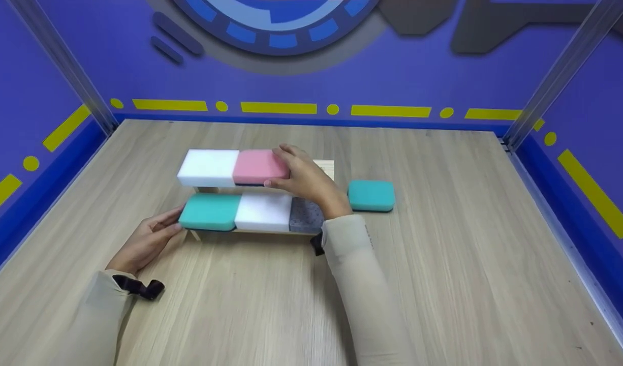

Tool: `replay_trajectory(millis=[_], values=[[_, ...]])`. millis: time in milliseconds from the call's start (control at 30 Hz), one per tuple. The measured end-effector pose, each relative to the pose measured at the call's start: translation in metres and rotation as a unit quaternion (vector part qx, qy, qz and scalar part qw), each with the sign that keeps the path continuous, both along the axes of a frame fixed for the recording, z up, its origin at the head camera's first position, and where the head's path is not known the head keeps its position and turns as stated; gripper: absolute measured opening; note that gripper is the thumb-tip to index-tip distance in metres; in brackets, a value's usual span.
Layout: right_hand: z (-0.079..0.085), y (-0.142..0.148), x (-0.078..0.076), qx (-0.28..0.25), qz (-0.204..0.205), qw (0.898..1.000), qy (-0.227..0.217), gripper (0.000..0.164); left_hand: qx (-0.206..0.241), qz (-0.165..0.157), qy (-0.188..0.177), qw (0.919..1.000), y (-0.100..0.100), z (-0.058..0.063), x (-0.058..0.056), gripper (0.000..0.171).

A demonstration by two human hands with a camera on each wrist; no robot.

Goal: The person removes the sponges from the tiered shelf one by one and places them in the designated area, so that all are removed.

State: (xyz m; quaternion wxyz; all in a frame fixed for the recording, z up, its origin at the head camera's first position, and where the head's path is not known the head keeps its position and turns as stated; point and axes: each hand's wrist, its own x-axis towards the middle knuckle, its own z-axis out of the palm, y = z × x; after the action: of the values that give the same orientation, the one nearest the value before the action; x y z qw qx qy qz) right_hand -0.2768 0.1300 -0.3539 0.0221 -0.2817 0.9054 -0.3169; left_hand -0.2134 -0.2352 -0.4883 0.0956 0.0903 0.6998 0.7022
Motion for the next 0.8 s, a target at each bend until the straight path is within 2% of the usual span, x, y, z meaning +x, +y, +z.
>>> replay_trajectory(millis=[800], values=[[-0.0025,-0.0008,0.0019,-0.028,-0.006,1.0,0.009,0.062,0.005,0.007,-0.009,0.9999,0.0009,0.0018,0.0008,0.06]])
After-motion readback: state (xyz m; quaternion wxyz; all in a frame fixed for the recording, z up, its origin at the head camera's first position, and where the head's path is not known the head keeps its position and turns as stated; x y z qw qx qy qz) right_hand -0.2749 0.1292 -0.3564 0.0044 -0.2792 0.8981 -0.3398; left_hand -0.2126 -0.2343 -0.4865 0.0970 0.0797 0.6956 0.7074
